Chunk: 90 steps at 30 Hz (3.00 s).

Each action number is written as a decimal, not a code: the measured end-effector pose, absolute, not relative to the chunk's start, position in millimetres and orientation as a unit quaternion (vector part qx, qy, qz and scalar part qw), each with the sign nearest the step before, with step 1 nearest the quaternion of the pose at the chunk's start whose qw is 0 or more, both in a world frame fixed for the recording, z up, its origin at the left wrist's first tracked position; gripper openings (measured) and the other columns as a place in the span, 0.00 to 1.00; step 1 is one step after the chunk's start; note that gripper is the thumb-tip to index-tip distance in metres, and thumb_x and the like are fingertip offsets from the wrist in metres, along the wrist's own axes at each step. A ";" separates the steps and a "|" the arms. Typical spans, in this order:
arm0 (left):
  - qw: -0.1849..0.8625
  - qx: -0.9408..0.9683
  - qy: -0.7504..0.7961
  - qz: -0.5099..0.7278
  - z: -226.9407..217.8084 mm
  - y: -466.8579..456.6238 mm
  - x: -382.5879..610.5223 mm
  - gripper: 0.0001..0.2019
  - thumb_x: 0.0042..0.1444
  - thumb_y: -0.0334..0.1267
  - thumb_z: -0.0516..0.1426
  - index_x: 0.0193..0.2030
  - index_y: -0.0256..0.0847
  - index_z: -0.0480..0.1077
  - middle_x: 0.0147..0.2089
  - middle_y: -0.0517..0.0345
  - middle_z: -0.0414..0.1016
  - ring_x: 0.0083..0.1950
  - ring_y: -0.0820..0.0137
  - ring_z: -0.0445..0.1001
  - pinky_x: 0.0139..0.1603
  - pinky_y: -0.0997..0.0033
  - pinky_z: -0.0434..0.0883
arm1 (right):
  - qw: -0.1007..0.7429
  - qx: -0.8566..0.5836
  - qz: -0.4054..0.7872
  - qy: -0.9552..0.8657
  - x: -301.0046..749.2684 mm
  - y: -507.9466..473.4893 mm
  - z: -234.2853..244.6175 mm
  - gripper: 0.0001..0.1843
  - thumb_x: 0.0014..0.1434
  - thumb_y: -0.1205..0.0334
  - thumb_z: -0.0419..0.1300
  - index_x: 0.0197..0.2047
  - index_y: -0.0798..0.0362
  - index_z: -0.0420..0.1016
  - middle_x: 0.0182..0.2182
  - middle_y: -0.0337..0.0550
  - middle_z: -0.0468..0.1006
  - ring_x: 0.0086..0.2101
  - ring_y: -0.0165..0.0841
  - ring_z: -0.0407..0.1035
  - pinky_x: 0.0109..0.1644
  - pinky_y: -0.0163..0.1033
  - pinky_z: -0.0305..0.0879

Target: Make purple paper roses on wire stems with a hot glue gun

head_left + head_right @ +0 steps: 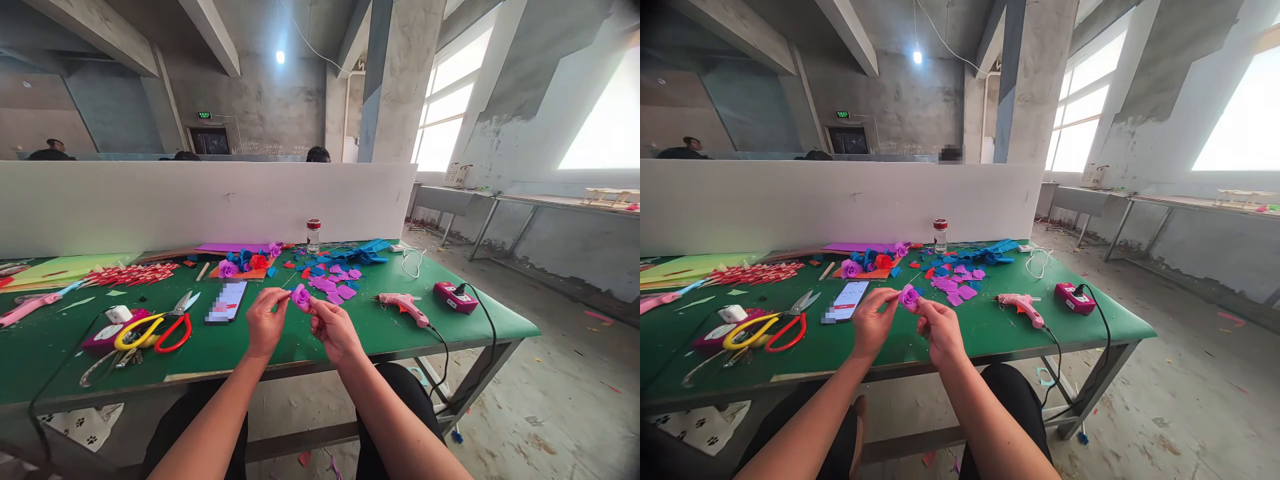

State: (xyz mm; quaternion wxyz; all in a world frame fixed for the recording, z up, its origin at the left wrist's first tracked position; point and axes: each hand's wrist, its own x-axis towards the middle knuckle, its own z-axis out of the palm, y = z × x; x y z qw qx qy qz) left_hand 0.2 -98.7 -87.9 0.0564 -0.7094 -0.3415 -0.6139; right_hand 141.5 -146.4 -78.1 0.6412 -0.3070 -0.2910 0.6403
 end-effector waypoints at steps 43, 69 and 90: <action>-0.560 -0.576 -0.278 -0.527 -86.7 -107.2 13.1 0.07 0.45 0.40 0.67 0.29 0.39 0.78 0.25 0.59 0.75 0.28 0.73 0.71 0.34 0.70 0.69 | 0.653 -0.281 0.443 -0.546 154.1 -131.2 -85.0 0.12 0.50 0.53 0.67 0.39 0.45 0.82 0.30 0.37 0.76 0.27 0.31 0.68 0.36 0.38 0.65; -0.306 -0.618 -0.364 -0.626 -84.3 -93.6 -2.3 0.09 0.45 0.44 0.65 0.31 0.43 0.79 0.28 0.59 0.80 0.33 0.65 0.76 0.39 0.67 0.72 | 0.574 -0.418 0.282 -0.646 192.5 -115.7 -99.5 0.11 0.52 0.52 0.64 0.35 0.49 0.81 0.26 0.39 0.78 0.27 0.32 0.68 0.35 0.36 0.64; -0.364 -0.591 -0.340 -0.634 -76.6 -74.0 -5.6 0.10 0.45 0.44 0.66 0.31 0.41 0.77 0.30 0.58 0.79 0.33 0.68 0.76 0.38 0.68 0.71 | 0.078 -0.731 0.004 -0.678 231.4 -4.9 -99.3 0.19 0.64 0.56 0.58 0.56 0.55 0.67 0.52 0.49 0.70 0.46 0.38 0.70 0.48 0.49 0.71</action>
